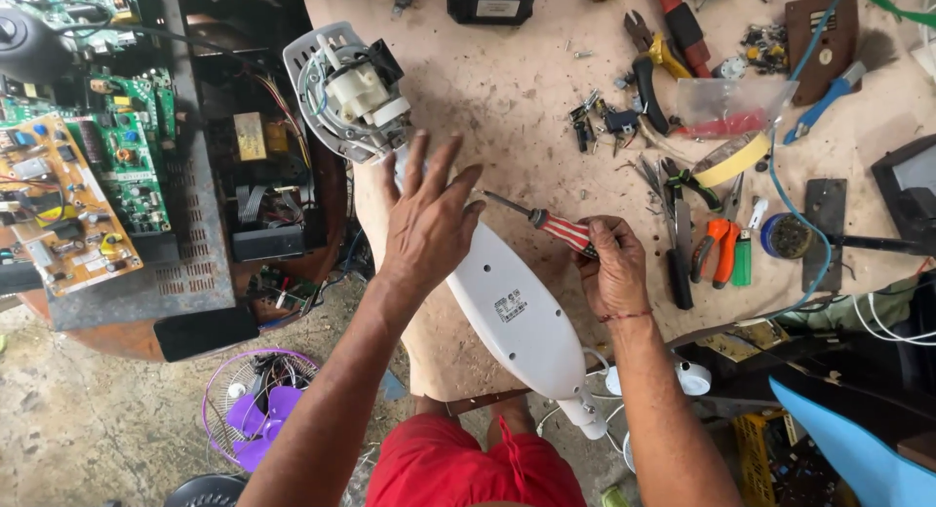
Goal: Disassembling a plastic electric fan body by removing screws and prying apart housing components on a repair bench.
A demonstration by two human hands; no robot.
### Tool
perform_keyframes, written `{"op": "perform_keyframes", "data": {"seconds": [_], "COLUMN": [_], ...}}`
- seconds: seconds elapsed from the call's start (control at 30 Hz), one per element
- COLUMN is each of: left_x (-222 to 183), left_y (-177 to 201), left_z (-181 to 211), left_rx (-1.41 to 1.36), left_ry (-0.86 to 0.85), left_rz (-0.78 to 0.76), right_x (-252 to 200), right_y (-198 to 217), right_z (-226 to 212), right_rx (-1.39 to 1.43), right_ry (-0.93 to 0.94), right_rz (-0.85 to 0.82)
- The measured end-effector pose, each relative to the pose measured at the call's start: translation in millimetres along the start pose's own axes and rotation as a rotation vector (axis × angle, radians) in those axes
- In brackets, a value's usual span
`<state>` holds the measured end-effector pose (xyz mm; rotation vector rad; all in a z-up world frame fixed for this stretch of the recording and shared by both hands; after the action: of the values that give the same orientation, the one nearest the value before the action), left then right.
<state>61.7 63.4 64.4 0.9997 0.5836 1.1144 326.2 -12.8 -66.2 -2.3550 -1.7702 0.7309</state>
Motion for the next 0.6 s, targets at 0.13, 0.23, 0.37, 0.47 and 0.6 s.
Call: {"op": "perform_keyframes", "data": {"seconds": [0.13, 0.23, 0.37, 0.47, 0.6], "left_x": [20.2, 26.2, 34.8, 45.8, 55.8], "left_y": [-26.6, -41.6, -41.0, -46.3, -68.8], "left_z": [-5.9, -5.5, 6.0, 24.4, 64.8], "left_rx": [0.017, 0.027, 0.098, 0.119, 0.122], "left_ry": [-0.126, -0.197, -0.145, -0.105, -0.18], "left_rz": [-0.054, -0.085, -0.082, -0.12, -0.175], "right_x": [-3.1, -4.5, -2.5, -1.7, -19.5], "right_y": [8.4, 20.3, 57.0, 55.3, -0.1], "right_z": [-9.3, -9.8, 12.6, -2.0, -34.6], "right_rx": [0.031, 0.021, -0.005, -0.349, -0.944], "right_ry": [-0.008, 0.011, 0.076, 0.214, 0.454], "right_rz": [0.021, 0.034, 0.104, 0.128, 0.011]}}
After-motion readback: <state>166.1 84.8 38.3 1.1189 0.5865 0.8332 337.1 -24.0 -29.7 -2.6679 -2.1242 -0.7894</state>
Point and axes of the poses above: each hand's wrist, its own x-axis towards the middle knuckle, its own y-axis out of the back of the hand, z = x × y, the point moved 7 cm from there along x, towards the middle knuckle, and after that the axes turned 12 degrees about -z, right-handed, at the moved point
